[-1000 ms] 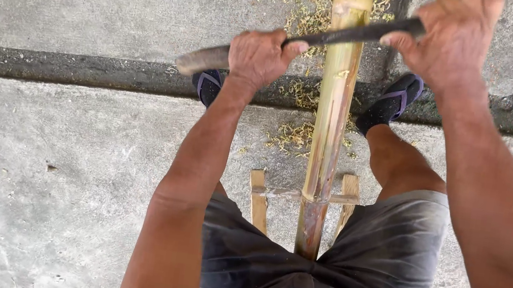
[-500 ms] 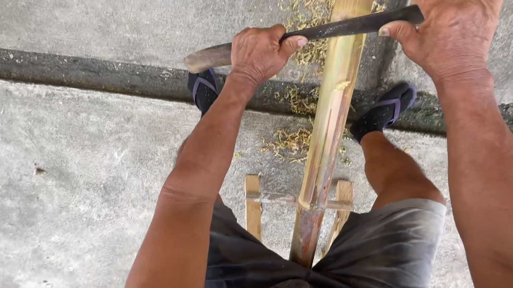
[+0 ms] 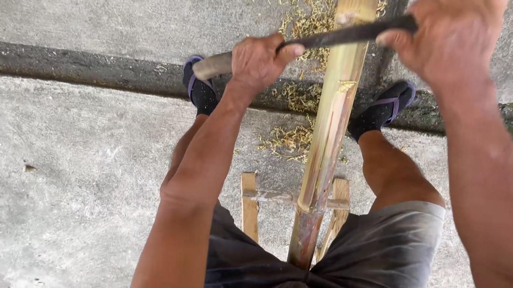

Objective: Scrape the outer skin of a bamboo pole using a large knife.

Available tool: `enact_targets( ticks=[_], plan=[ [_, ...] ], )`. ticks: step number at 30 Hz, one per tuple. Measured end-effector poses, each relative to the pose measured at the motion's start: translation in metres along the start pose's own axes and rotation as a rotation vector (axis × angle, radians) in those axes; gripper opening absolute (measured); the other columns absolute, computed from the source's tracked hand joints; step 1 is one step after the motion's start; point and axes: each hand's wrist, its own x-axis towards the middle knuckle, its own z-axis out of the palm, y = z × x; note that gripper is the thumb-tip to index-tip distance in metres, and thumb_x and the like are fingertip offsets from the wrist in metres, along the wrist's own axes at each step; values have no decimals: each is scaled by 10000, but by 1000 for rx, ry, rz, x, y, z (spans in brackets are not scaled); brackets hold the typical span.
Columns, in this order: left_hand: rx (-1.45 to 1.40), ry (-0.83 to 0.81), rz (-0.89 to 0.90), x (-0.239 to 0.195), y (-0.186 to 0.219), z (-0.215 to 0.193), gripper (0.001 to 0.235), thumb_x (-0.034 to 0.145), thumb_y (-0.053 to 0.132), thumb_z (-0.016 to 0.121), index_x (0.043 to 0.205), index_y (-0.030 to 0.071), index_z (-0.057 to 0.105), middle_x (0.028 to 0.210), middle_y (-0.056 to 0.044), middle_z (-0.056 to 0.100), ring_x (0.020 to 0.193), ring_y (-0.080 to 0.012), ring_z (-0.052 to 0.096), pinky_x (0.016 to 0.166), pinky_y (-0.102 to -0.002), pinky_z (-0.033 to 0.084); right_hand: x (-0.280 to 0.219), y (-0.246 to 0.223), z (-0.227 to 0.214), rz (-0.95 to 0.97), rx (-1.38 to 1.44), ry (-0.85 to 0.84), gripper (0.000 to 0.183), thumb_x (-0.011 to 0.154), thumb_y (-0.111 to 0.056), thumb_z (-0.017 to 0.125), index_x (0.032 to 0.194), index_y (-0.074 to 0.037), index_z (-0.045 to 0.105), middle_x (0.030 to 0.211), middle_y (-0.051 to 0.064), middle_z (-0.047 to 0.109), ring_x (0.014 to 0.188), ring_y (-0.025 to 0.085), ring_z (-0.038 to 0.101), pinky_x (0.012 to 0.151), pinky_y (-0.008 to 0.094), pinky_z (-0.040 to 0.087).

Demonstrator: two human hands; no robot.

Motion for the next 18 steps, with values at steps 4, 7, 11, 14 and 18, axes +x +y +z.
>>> enact_targets(
  ticks=[4,7,11,14,18],
  plan=[
    [-20,85,-27,0,0,18,841,930,870,242,745,155,645,522,14,512,493,-204,562,519,-464,503,34,-9,-35,12,-67,-119,477,889,-686,685,877,-215,763,646,-41,572,716,140,562,740,376,401],
    [-67,-20,-72,-32,-10,41,847,906,864,207,740,151,633,530,3,508,467,-193,556,466,-443,499,24,-28,-58,39,-9,-275,472,853,-674,735,909,-207,781,713,-3,605,747,174,569,749,392,399],
    [-208,-50,-5,-94,4,24,860,916,882,197,726,181,658,532,27,536,446,-156,549,479,-411,507,-26,-55,-74,-75,-83,-241,488,850,-730,719,880,-246,778,791,-70,637,836,123,527,897,342,349],
    [-169,-43,26,-106,4,27,847,923,868,200,733,165,634,503,9,503,413,-166,530,432,-424,493,-51,-53,-52,-77,-76,-215,521,856,-763,700,886,-249,779,761,-72,618,774,111,493,884,326,329],
    [6,-59,-15,-57,7,17,818,927,832,180,704,166,599,503,18,473,402,-162,491,410,-424,472,-29,-17,-29,-51,-58,-158,566,914,-792,679,820,-239,751,722,-80,595,752,107,490,905,342,353]
  ],
)
